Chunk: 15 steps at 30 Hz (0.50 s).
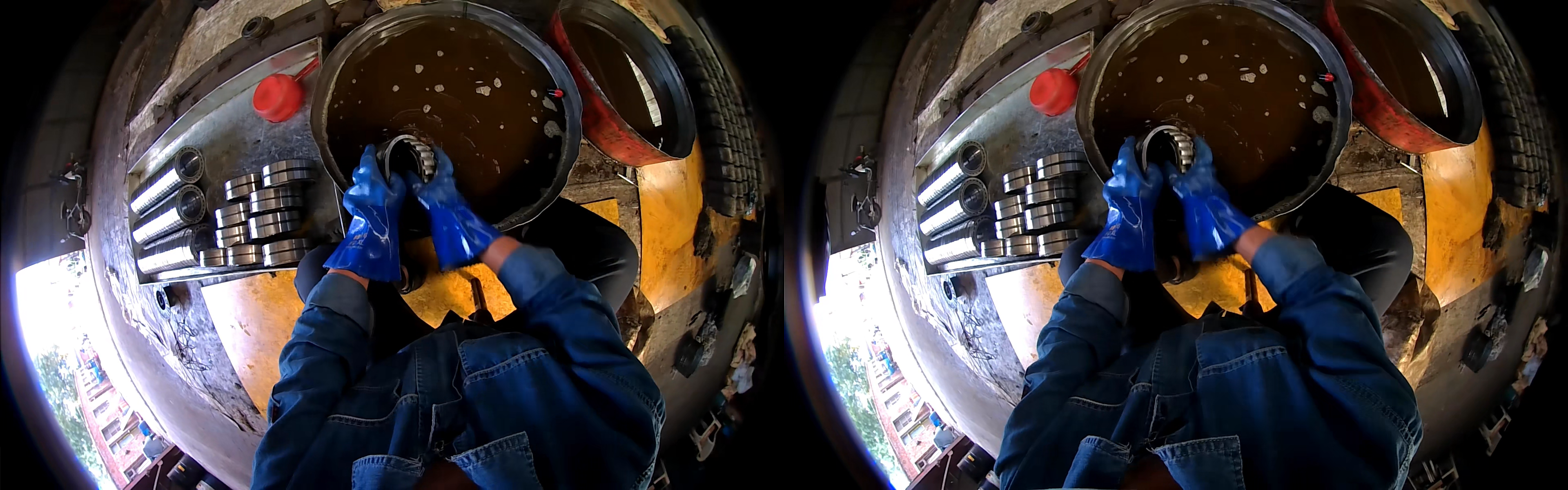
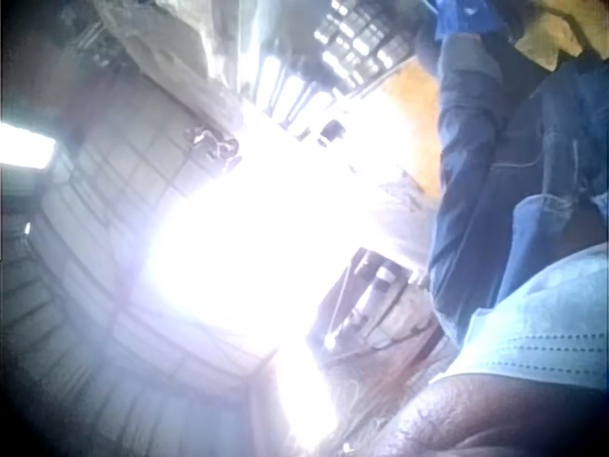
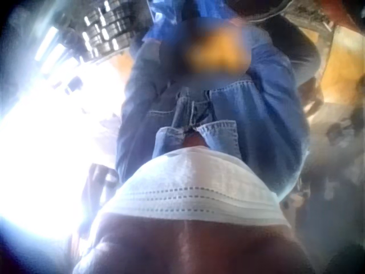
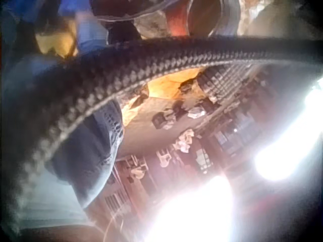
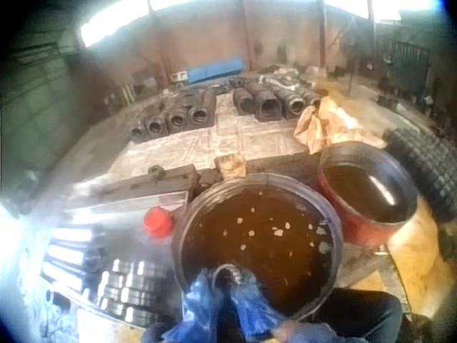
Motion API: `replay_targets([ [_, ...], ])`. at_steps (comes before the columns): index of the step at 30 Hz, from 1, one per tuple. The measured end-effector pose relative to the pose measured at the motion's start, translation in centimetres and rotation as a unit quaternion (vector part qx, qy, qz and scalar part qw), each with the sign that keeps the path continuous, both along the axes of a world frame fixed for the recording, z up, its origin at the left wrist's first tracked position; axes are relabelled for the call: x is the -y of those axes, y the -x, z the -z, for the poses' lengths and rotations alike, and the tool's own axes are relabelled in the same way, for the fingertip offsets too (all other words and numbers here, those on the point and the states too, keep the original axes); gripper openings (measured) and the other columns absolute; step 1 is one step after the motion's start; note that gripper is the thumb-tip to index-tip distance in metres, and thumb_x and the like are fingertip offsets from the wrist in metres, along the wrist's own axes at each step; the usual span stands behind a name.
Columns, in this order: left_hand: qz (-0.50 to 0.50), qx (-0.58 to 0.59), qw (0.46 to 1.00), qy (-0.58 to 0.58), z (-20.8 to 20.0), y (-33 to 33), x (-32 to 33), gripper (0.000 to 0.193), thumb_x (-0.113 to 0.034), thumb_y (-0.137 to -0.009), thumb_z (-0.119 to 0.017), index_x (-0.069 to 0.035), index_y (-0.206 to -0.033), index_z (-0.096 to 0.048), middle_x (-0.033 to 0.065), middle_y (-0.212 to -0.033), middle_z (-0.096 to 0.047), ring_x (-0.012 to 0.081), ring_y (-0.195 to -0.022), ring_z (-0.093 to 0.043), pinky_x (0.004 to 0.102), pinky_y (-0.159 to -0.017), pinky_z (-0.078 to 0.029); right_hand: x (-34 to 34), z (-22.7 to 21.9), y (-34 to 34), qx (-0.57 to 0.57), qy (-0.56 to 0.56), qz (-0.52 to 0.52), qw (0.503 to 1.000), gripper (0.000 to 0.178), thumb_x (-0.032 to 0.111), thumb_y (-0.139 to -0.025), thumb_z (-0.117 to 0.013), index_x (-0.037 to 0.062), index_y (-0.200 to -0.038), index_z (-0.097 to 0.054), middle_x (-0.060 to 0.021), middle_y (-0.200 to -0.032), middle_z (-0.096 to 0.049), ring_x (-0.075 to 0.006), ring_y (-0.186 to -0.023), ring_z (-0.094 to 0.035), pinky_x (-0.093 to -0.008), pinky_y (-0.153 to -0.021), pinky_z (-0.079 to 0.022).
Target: The person puts on blue rubber gloves and cleans cylindrical metal parts by hand in a bucket of dark liquid. They repeatedly submerge, scrub, and rinse the parts, then place them on a metal tray beside the bucket.
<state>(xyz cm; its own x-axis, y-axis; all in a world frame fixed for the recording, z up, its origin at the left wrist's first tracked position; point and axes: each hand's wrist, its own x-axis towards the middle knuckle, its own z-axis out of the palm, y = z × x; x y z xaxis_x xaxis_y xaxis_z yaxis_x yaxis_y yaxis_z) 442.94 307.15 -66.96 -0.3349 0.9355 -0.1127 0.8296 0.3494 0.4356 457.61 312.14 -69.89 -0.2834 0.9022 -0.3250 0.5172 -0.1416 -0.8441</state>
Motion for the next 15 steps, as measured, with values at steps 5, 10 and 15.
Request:
replay_targets([
  [5,0.001,-0.009,1.000,-0.008,0.5,0.1,0.0,0.076,-0.033,-0.088,-0.071,-0.014,-0.156,-0.041,0.0227,-0.126,-0.068,0.0394,-0.099,-0.074,0.0474,-0.087,-0.061,-0.4,-2.3,0.1,0.010,0.085,0.055,0.995,0.057,0.030,-0.094,-0.065,-0.0008,-0.141,-0.058,-0.0250,-0.131,-0.067,-0.0337,-0.121,-0.065,-0.0396,-0.102,-0.051],
  [10,-0.002,-0.029,1.000,0.009,0.1,0.2,-0.4,0.077,-0.035,-0.089,-0.070,-0.014,-0.157,-0.038,0.0223,-0.126,-0.068,0.0396,-0.099,-0.074,0.0475,-0.087,-0.060,-7.4,-1.3,0.6,0.009,0.135,-0.129,0.982,0.038,0.027,-0.096,-0.063,0.0015,-0.123,-0.071,-0.0178,-0.119,-0.073,-0.0283,-0.102,-0.069,-0.0386,-0.091,-0.053],
  [15,0.029,0.002,0.999,-0.027,-0.4,-1.5,-1.1,0.069,-0.031,-0.091,-0.068,-0.014,-0.153,-0.043,0.0228,-0.125,-0.069,0.0400,-0.099,-0.074,0.0461,-0.087,-0.061,-1.1,5.0,-0.1,-0.094,0.060,0.156,0.981,0.050,0.030,-0.090,-0.073,0.0040,-0.132,-0.067,-0.0234,-0.122,-0.071,-0.0286,-0.113,-0.068,-0.0453,-0.101,-0.051],
])
